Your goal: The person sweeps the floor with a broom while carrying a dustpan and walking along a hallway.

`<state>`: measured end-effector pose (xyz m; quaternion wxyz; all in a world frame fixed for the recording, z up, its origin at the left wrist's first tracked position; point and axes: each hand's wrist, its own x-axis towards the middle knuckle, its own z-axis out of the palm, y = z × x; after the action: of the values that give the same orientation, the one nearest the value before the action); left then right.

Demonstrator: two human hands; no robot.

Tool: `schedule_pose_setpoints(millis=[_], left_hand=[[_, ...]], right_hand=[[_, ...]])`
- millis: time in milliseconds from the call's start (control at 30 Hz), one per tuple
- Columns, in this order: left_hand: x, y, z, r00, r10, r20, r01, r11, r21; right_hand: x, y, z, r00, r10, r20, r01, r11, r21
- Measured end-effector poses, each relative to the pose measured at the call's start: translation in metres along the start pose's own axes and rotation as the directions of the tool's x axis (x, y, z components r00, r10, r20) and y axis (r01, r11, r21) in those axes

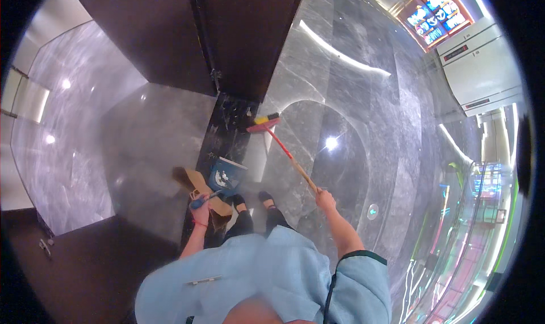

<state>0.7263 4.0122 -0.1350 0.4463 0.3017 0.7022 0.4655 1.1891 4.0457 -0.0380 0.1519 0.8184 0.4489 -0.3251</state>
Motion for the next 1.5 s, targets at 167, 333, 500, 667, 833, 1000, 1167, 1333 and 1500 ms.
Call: schedule_pose_setpoints(millis=[167, 333, 500, 667, 833, 1000, 1167, 1333, 1500], left_hand=[[0.011, 0.022, 0.016, 0.996, -0.043, 0.081, 0.051, 0.993, -0.104], [0.018, 0.038, 0.027, 0.988, -0.028, 0.151, 0.041, 0.996, -0.083], [0.027, 0.042, 0.047, 0.977, -0.034, 0.212, 0.037, 0.999, -0.011], [0.020, -0.001, 0.094, 0.962, 0.034, 0.272, -0.020, 0.998, -0.054], [0.029, -0.007, 0.054, 0.984, -0.031, 0.173, 0.061, 0.984, -0.166], [0.051, -0.040, 0.038, 0.955, 0.099, 0.279, -0.120, 0.991, 0.059], [0.037, -0.003, 0.055, 0.975, 0.002, 0.223, 0.045, 0.977, -0.208], [0.039, -0.002, 0.042, 0.957, 0.073, 0.280, -0.089, 0.995, 0.045], [0.033, 0.025, 0.023, 0.899, 0.037, 0.437, -0.053, 0.998, 0.025]], right_hand=[[-0.027, 0.035, 0.006, 0.990, 0.067, -0.121, -0.037, 0.972, 0.232], [0.025, 0.018, 0.026, 0.946, -0.044, -0.321, 0.157, 0.929, 0.334], [0.131, -0.044, 0.058, 0.951, 0.073, -0.300, 0.085, 0.872, 0.482], [0.100, -0.040, 0.081, 0.934, -0.086, -0.348, 0.227, 0.893, 0.389], [-0.143, -0.078, 0.003, 0.982, -0.178, -0.070, 0.159, 0.556, 0.816], [-0.176, 0.031, 0.061, 0.951, -0.292, 0.103, 0.237, 0.901, 0.364], [-0.183, 0.098, 0.122, 0.944, -0.303, 0.126, 0.092, 0.613, 0.785], [-0.221, 0.047, 0.048, 0.919, 0.046, 0.391, -0.391, 0.233, 0.890], [-0.191, 0.067, 0.039, 0.925, 0.118, 0.361, -0.379, 0.228, 0.897]])
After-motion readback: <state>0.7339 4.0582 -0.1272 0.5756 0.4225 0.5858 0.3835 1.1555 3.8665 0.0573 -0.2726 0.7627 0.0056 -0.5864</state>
